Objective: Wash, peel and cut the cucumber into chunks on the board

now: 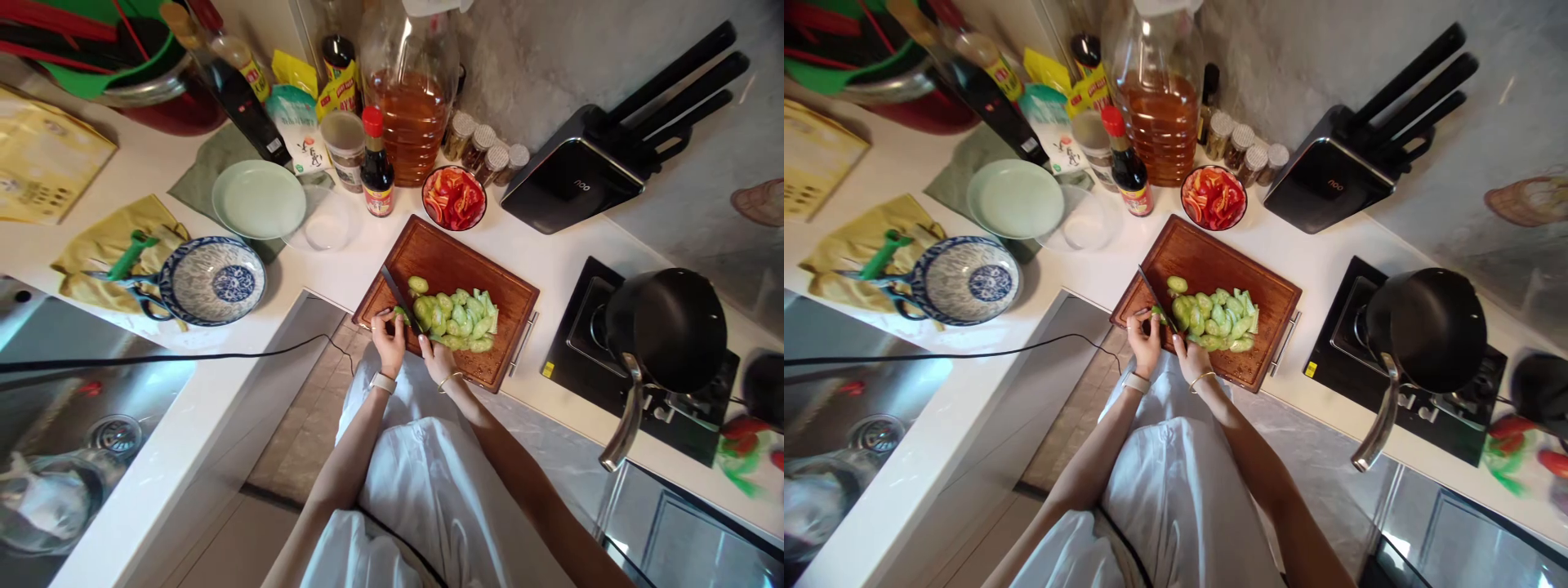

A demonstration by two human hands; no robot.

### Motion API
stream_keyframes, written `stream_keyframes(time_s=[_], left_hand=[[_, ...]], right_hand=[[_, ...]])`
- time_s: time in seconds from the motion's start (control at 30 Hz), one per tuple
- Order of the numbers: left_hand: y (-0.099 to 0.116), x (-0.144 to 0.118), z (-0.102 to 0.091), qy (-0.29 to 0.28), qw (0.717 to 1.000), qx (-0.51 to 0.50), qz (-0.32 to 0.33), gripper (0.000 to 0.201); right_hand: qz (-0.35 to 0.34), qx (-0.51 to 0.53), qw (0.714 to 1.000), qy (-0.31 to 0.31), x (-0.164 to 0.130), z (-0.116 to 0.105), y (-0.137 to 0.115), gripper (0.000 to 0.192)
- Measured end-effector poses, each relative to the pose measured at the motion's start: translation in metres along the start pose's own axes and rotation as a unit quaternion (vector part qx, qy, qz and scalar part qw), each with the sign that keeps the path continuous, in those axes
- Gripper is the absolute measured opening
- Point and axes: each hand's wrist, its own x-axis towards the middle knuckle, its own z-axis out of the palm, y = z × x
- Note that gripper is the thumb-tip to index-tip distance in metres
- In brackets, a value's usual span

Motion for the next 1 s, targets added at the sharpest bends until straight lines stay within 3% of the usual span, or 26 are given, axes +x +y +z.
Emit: stream_keyframes(time_s=[0.1,0.2,0.33,0.43,0.53,0.6,0.67,0.73,0.87,0.93,1.0], left_hand=[[0.000,0.001,-0.001,-0.016,0.999,0.029,0.006,0.017],[0.003,0.007,0.000,-0.051,0.994,0.095,0.027,0.016],[0.011,0.028,0.004,-0.113,0.971,0.193,0.086,0.024],[0.021,0.041,0.006,-0.149,0.952,0.231,0.132,0.029],[0.035,0.043,0.002,-0.152,0.945,0.235,0.171,0.029],[0.048,0.039,-0.003,-0.137,0.943,0.229,0.198,0.028],[0.064,0.035,-0.005,-0.143,0.933,0.235,0.232,0.027],[0.082,0.032,-0.003,-0.203,0.904,0.256,0.275,0.028],[0.110,0.032,0.016,-0.399,0.796,0.291,0.350,0.036],[0.115,0.032,0.029,-0.455,0.756,0.295,0.366,0.041],[0.114,0.034,0.040,-0.488,0.733,0.293,0.372,0.043]], right_hand=[[0.013,0.039,0.999,0.005,0.007,0.009,0.004,0.060],[0.068,0.127,0.989,-0.023,0.006,0.006,0.009,0.061],[0.160,0.275,0.947,-0.046,-0.002,-0.007,0.014,0.061],[0.178,0.328,0.927,-0.048,-0.010,-0.023,0.018,0.063],[0.133,0.225,0.965,0.009,-0.020,-0.047,0.025,0.065],[0.095,0.066,0.991,0.068,-0.027,-0.064,0.032,0.062],[0.083,-0.094,0.987,0.098,-0.035,-0.079,0.038,0.057],[0.087,-0.194,0.972,0.101,-0.042,-0.089,0.043,0.054],[0.077,-0.253,0.959,0.100,-0.050,-0.095,0.049,0.055],[0.076,-0.263,0.957,0.091,-0.053,-0.096,0.051,0.055],[0.069,-0.270,0.957,0.080,-0.055,-0.096,0.052,0.054]])
